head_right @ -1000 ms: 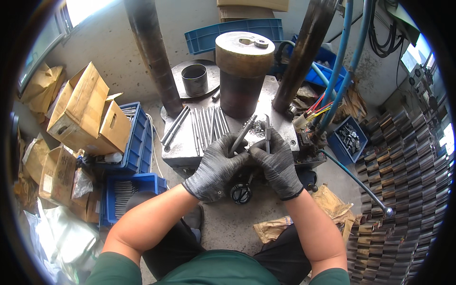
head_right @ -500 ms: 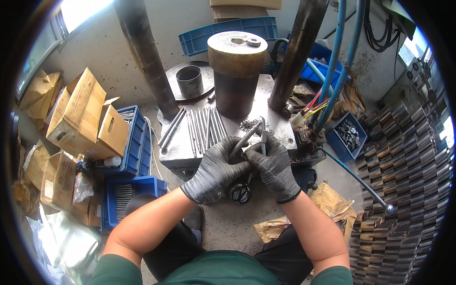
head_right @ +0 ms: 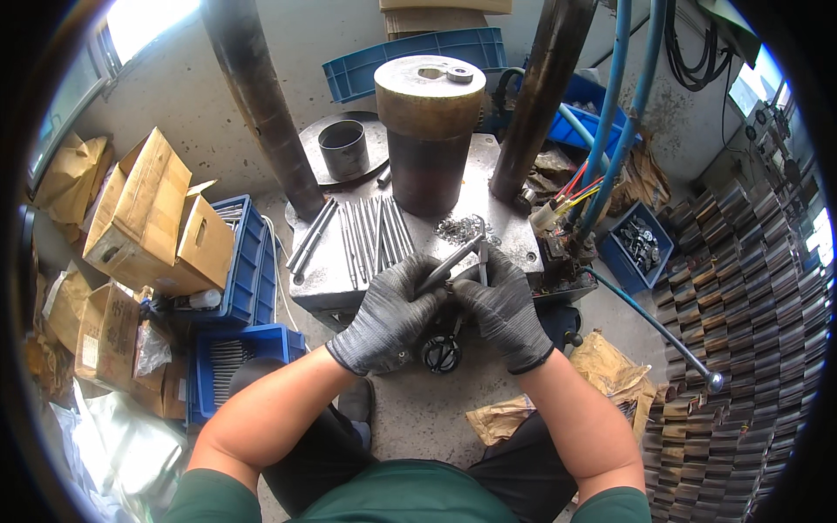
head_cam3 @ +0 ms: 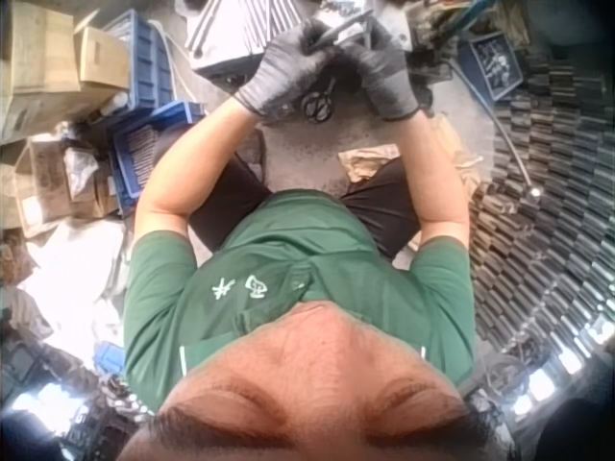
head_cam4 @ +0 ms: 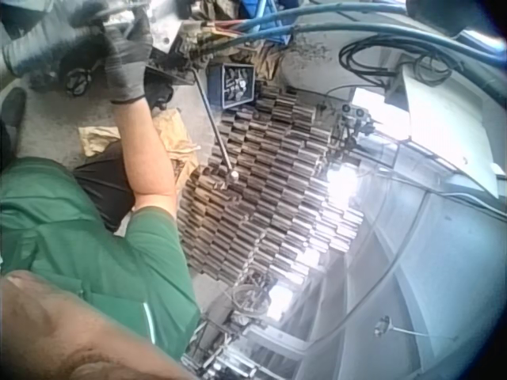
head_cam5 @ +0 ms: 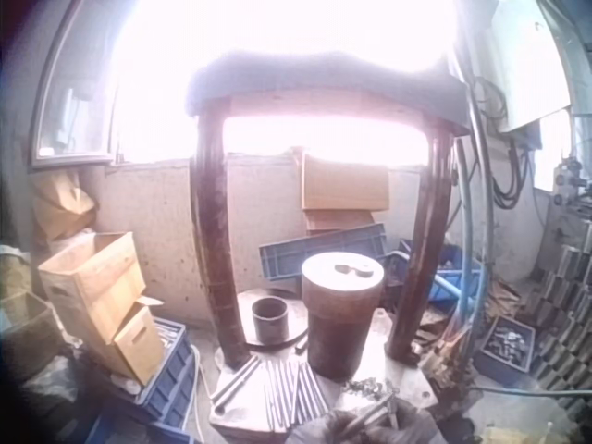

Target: The worker is sorting and preparing metal fasteners or bolts at an industrial workstation.

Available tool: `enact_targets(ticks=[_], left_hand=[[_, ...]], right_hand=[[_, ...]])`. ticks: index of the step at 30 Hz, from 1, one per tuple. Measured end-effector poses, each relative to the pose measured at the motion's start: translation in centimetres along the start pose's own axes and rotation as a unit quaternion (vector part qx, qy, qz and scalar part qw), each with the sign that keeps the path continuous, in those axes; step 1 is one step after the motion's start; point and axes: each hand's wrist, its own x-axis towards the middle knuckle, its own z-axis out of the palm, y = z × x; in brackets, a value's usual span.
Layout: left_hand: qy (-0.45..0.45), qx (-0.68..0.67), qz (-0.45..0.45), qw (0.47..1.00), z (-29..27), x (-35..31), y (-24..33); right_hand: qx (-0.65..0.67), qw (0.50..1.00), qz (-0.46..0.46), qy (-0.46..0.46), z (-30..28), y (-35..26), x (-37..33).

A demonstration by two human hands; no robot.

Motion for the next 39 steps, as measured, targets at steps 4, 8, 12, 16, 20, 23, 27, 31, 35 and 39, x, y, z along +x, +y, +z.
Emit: enact_targets(ticks=[4,8,12,16,20,23,27,31,35,39], left_hand=[[-0.023,-0.023,-0.055,0.998,-0.7,0.0,0.6],[-0.048,-0.155,-0.128,0.978,-0.6,0.3,0.0],[-0.042,-0.300,-0.113,0.946,-1.1,-0.1,-0.1],[-0.003,-0.312,-0.141,0.940,-1.5,0.0,0.4],[-0.009,-0.320,-0.134,0.938,-1.9,0.0,0.4],[-0.017,-0.335,-0.149,0.930,-2.2,-0.1,0.5],[-0.010,-0.352,-0.148,0.924,-1.6,0.0,2.2],[0.043,-0.334,-0.195,0.921,-2.7,-0.2,1.8],[0.047,-0.333,-0.219,0.916,-2.5,0.9,-1.1],[0.051,-0.342,-0.198,0.917,-2.7,1.0,-2.4]], right_hand=[[0.049,0.997,0.055,-0.021,-0.6,0.2,0.1],[0.102,0.989,0.102,-0.039,-0.9,-0.2,-0.2],[0.058,0.996,0.070,-0.024,-1.4,1.2,0.4],[-0.358,0.929,-0.089,0.035,-4.2,2.6,3.1],[-0.475,0.865,-0.117,0.112,-7.5,6.1,6.3],[-0.433,0.892,-0.079,0.105,-8.3,7.5,7.0],[-0.279,0.951,-0.057,0.122,-11.6,10.4,7.6],[0.055,0.992,0.064,0.096,-7.1,3.9,5.0],[-0.059,0.997,0.023,0.040,-5.1,2.2,1.8],[-0.410,0.888,-0.208,0.000,-3.1,0.7,0.5]])
